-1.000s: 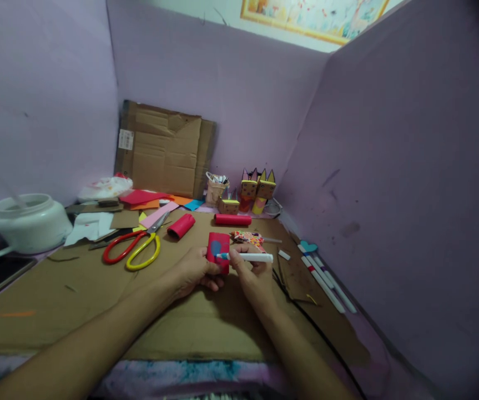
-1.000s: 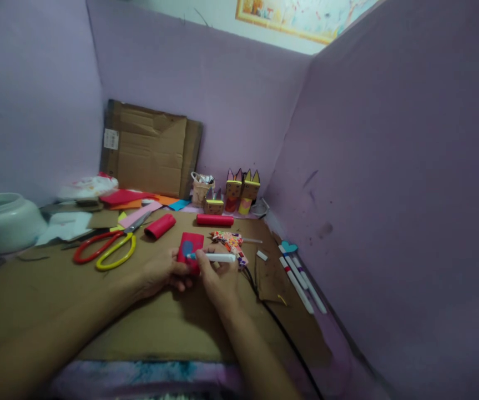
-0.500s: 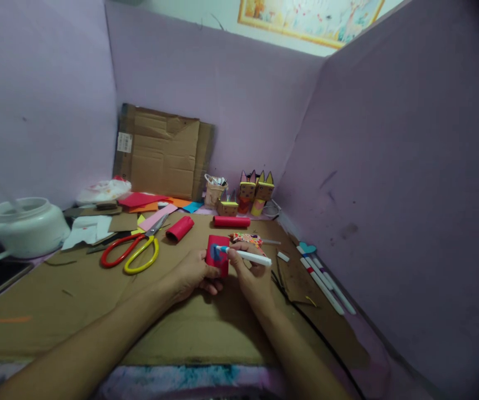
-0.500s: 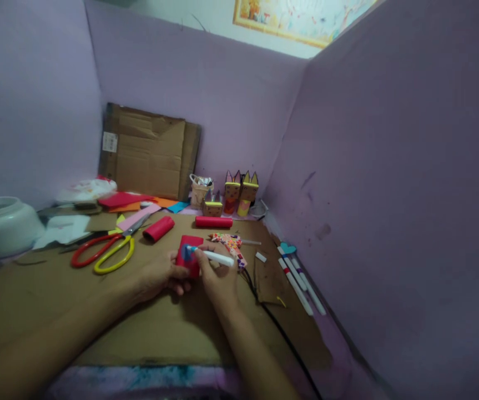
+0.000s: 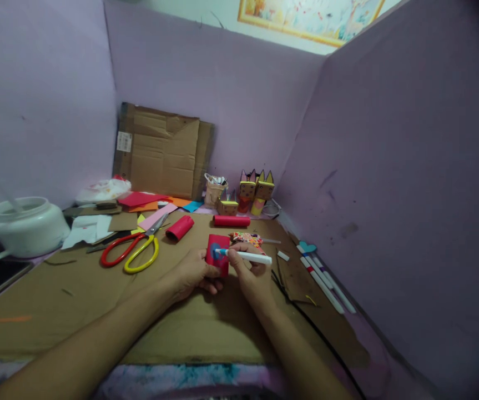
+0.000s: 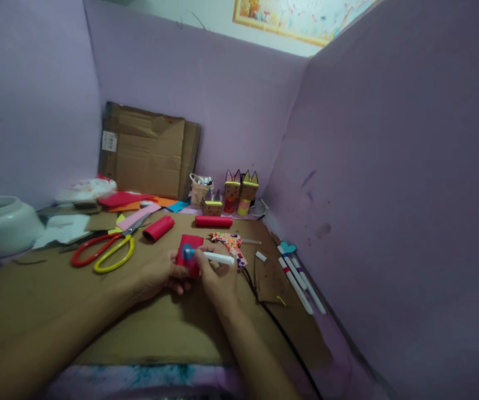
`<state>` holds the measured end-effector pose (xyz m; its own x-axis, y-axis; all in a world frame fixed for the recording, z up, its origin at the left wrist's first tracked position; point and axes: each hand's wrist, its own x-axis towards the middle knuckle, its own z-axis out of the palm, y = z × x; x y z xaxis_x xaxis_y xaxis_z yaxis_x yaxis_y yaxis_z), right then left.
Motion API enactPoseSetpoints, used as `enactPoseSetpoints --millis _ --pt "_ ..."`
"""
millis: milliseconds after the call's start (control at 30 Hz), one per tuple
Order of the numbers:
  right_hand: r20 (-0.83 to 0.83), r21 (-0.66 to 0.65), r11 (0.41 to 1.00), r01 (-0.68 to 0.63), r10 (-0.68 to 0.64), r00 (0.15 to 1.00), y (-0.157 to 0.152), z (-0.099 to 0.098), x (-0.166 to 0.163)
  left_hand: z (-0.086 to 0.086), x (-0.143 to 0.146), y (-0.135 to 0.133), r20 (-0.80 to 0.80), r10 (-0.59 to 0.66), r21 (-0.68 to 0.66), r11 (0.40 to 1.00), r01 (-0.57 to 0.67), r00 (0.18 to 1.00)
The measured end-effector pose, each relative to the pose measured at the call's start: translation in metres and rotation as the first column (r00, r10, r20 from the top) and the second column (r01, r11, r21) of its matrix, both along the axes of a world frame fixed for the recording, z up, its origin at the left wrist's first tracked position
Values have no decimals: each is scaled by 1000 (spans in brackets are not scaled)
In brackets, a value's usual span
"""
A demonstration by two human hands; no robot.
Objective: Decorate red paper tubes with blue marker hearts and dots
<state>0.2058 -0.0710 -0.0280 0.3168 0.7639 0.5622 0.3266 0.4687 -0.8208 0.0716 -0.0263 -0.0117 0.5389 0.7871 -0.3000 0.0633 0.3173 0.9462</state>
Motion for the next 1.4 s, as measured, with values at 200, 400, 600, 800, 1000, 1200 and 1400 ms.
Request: enactPoseSetpoints --millis 200,400,600,800,1000,1200,1400 --pt "-50 -6 999 31 -32 998 -1 -2 1 -2 0 0 23 15 -1 1000 -15 1000" --pt "-13 25 999 38 -38 999 3 -3 2 -4 0 1 40 -9 0 1000 9 999" --pt "-109 -31 999 33 -36 993 -4 -2 6 -2 -1 0 35 5 -13 1000 -5 999" --pt "-150 -93 991 92 -105 983 -12 -5 14 -3 -2 0 31 4 -32 999 -3 1000" --pt "-84 -77 994 73 -79 993 -13 -4 7 -6 -2 1 55 9 -7 1000 -9 998" --pt "-90 -36 996 82 -85 992 -12 1 3 -2 -1 -1 21 5 -13 1000 -5 1000" --pt "-66 -21 997 78 -79 995 -10 -1 2 1 -1 -3 51 3 -12 1000 -3 999"
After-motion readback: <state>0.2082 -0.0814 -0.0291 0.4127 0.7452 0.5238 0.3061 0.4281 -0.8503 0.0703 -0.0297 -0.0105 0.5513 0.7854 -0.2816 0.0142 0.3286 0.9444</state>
